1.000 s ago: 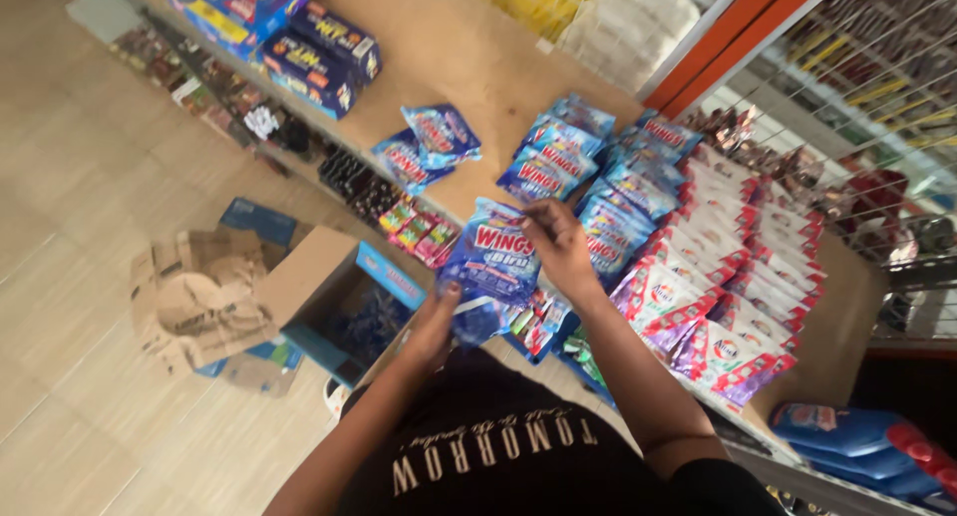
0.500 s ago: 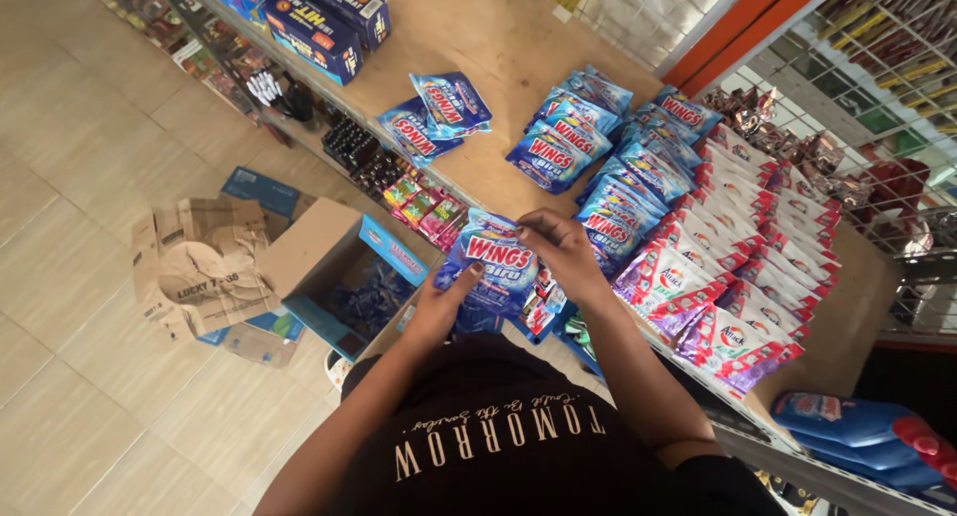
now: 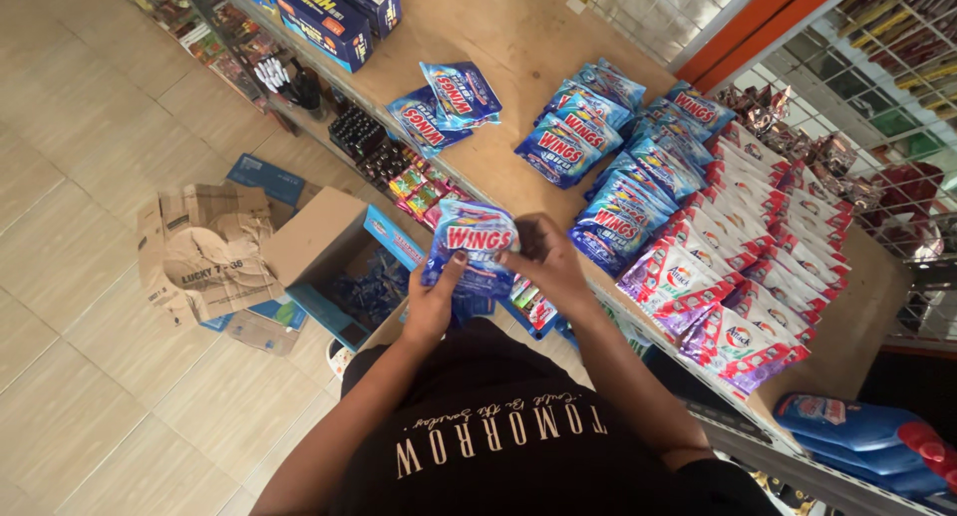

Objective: The person repeatedly takes blue snack packets from a cardboard box on the floor and places them on a nearby shelf. They handle the packets one at a time, arranging them in neat rows among other products.

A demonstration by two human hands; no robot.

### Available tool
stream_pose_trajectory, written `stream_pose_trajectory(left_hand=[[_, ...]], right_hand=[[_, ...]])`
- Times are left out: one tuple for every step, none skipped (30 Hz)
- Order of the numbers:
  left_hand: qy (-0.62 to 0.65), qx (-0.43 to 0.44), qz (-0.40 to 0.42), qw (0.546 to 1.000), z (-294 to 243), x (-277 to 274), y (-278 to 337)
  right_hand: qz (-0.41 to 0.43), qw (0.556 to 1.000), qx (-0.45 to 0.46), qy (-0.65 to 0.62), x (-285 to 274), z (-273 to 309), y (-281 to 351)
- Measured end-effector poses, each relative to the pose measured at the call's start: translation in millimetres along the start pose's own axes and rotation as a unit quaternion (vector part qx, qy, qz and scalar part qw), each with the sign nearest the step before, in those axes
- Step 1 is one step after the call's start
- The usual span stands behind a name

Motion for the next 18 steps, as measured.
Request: stream_pose_trajectory(left_hand=[[-0.020,0.007,0.004,1.000,-2,2,0],[-0.040,0.013,0.008,0.999,-3,4,0],[-0.060,0.019,0.012,0.998,-4,6,0],[-0.058,0.022,0.005,0.998,-5,7,1],[-0.056,0.025,-0.002,0.998,-6,9,0],[-0.055,0.028,-0.009,0.998,-8,10,0],[-0.065,0.047,-0.018,0.997,-12,10,-1],[-0.075,0.066,-0.026,0.995,-16,9,-1],[-0.085,0.084,-0.033,0.992,-19,8,-1],[-0.073,0.070,-0.037,0.994,-20,7,-1],[-0.060,0.055,-0.041,0.996,-19,5,-1],[-0.047,0.040,-0.046,0.997,-18,3,-1],[-0.057,0.033,-0.030,0.997,-16,3,-3],[-0.066,0.027,-0.014,0.997,-14,2,-5],[-0.076,0.021,0.003,0.997,-13,1,-8],[-0.080,0.005,0.010,0.997,-10,-2,-10],[-0.083,-0.013,0.018,0.996,-6,-5,-10],[-0.086,-0.030,0.026,0.995,-2,-7,-11]], right_hand=[[0.000,1.000,0.009,-0.023,4,-2,2],[0.000,0.999,0.018,-0.045,9,-5,3],[0.000,0.997,0.028,-0.068,12,-9,4],[-0.009,0.997,0.029,-0.068,12,-11,5],[-0.019,0.997,0.030,-0.069,13,-13,4],[-0.028,0.997,0.031,-0.069,13,-14,4],[-0.027,0.998,0.032,-0.051,12,-14,3],[-0.026,0.999,0.034,-0.033,11,-14,3],[-0.026,0.999,0.035,-0.015,10,-14,3],[-0.016,0.999,0.026,-0.033,10,-13,3],[-0.006,0.999,0.018,-0.050,11,-12,3],[0.004,0.998,0.009,-0.068,11,-11,3],[0.008,0.998,0.020,-0.062,11,-11,3],[0.012,0.998,0.031,-0.056,10,-12,4],[0.014,0.998,0.041,-0.050,9,-12,3],[0.031,0.998,0.031,-0.044,9,-11,3],[0.045,0.998,0.023,-0.038,8,-11,4],[0.059,0.998,0.014,-0.033,6,-11,5]])
Point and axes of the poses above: each hand's wrist, its own y-axis away from the middle knuckle, its own x-axis out of the palm, z = x × y, the point moved 4 cm from there along -y, towards the middle knuckle, and after that the axes turned 3 degrees about y, right-handed, at the moved point
